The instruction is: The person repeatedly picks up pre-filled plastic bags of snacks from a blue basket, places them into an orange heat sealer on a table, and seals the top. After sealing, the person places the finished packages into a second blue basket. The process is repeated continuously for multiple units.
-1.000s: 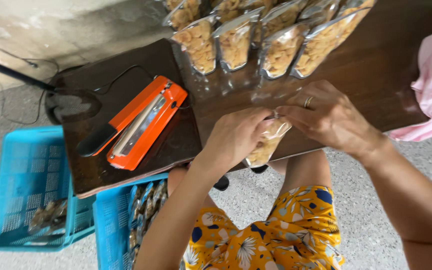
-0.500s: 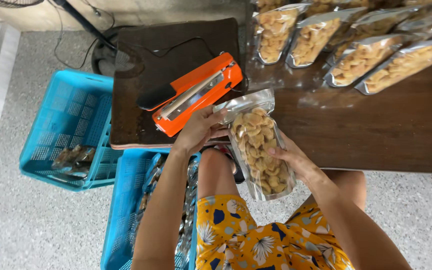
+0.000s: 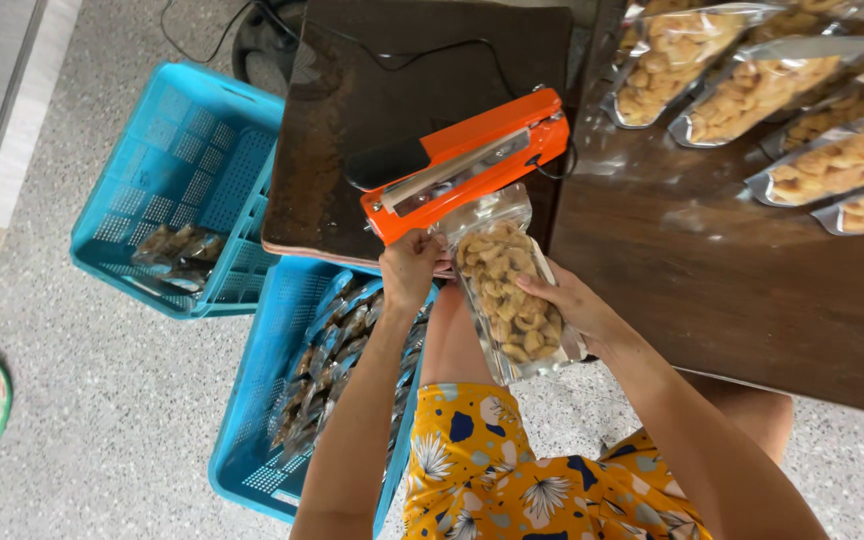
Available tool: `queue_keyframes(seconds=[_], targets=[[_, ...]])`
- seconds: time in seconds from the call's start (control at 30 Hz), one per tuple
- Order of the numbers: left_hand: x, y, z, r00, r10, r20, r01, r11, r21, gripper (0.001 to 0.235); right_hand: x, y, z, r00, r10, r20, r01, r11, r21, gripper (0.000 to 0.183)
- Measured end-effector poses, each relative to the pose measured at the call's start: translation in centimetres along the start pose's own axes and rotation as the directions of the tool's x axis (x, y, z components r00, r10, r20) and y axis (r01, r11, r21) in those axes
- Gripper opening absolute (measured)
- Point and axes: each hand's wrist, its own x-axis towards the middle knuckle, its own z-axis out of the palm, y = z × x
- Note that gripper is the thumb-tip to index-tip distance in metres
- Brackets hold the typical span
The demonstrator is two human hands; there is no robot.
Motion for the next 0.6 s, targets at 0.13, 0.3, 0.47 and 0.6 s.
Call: queue_keyframes(seconds=[0.13,0.3,0.47,0.6], targets=[[1.8,-2.5,-2.1,0.999,-0.006,0.050,0.019,0.963,-0.268,0.015,3.7,0.4,-0.8,0.980,0.200,-0.020,-0.193,0.964,0.183,0.064],[2.5,0.2,-5.1,0.985,-0.130,0.115,0.156,0.954,-0.256,0.032,6.1,-0.3,-1.5,0.951,0.310,0.007,-0.301,0.919,0.256,0.064],[2.9,7.2,-9.5,0.925,0.177,-0.336,-0.077,0.953,0.292,0.028,7.4,-2.0,-1.7,0.950,0.313,0.007,-0.306,0.923,0.233,0.068],[6.1,12.4,-8.2,0.723,0.672,-0.162,-0.538,0.694,0.478,0.019,7.9,-3.1,-1.5,0.954,0.288,0.082,-0.299,0.916,0.267,0.063]])
